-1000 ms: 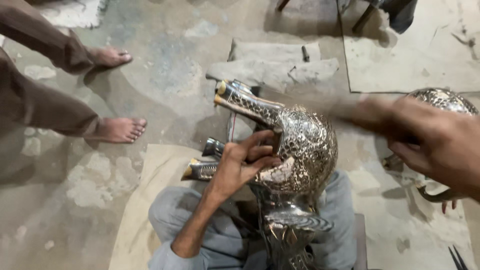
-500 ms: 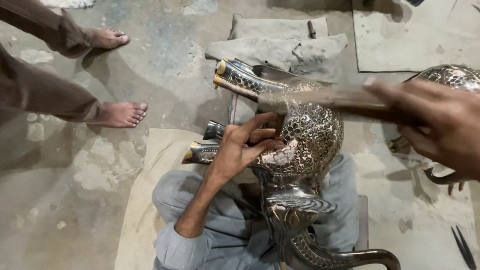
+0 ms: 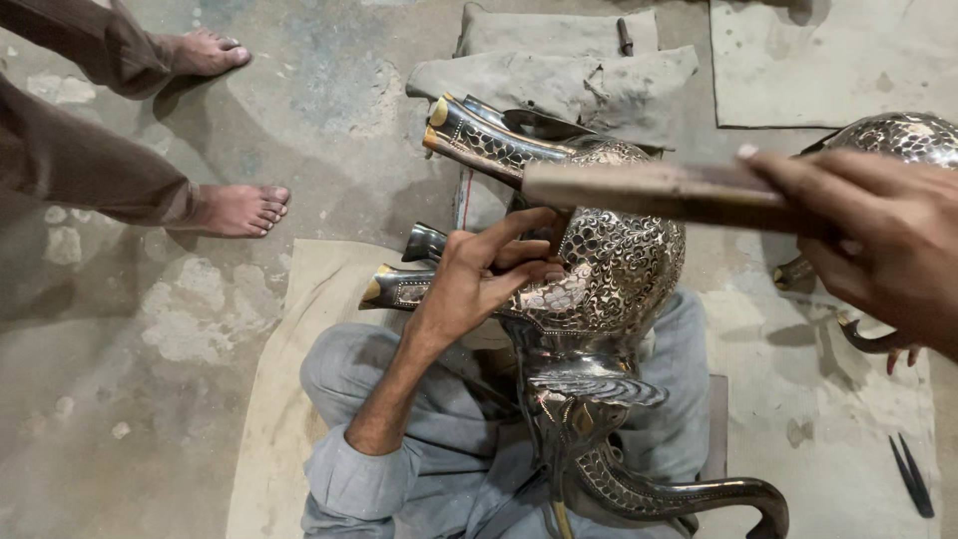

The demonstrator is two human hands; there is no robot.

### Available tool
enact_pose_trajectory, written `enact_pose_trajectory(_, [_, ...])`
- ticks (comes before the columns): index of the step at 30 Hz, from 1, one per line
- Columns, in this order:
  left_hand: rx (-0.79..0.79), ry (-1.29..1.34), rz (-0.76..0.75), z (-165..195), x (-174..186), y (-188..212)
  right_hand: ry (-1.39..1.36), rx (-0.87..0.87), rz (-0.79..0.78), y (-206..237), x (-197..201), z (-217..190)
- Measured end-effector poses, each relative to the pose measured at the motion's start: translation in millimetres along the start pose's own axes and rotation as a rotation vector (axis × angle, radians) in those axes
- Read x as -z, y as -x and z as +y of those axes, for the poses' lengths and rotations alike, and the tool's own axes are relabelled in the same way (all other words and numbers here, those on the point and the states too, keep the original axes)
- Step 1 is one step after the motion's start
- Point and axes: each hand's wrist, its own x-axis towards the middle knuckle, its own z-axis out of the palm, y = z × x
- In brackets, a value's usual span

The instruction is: The person uses a hammer and a chisel to engrave intricate patterns onto a silver-colored metal elephant statue. They repeatedly strike the chisel to create detailed designs on the elephant's back and legs.

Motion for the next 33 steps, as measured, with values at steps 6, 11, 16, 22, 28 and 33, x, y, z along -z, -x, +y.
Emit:
enact_pose_trajectory(6, [0.002,-0.115,0.035,2.3,-2.8,-1.3,-0.469,-0.005,0.202,5.0,0.1,-1.1])
enact_pose_trajectory(11, [-0.021,-0.037,0.003,3.7,-1.2,-1.5,-0.466,-0.125,0.189,6.3,2.0,-3.9])
enact_pose_trajectory(16, [-0.014,-0.021,-0.005,4.9,0.4,-2.0,-0.174,-0.014,0.188,7.5,-5.8,0.1])
enact_pose_trajectory(22, [-0.037,-0.035,0.004,4.7,-2.7,-4.3,-0.178,0.016,0.166,9.0,-17.5,3.2])
enact_pose_trajectory(28, [-0.058,-0.019,-0.007,5.6,-2.3,-3.1,-0.282,0.004,0.275,13.1,-6.4,-4.7])
enact_pose_trajectory(33, [0.008,-0.030,-0.022,4.6,-1.9,-3.1,-0.496,-0.228,0.179,13.8,-1.1,-10.1])
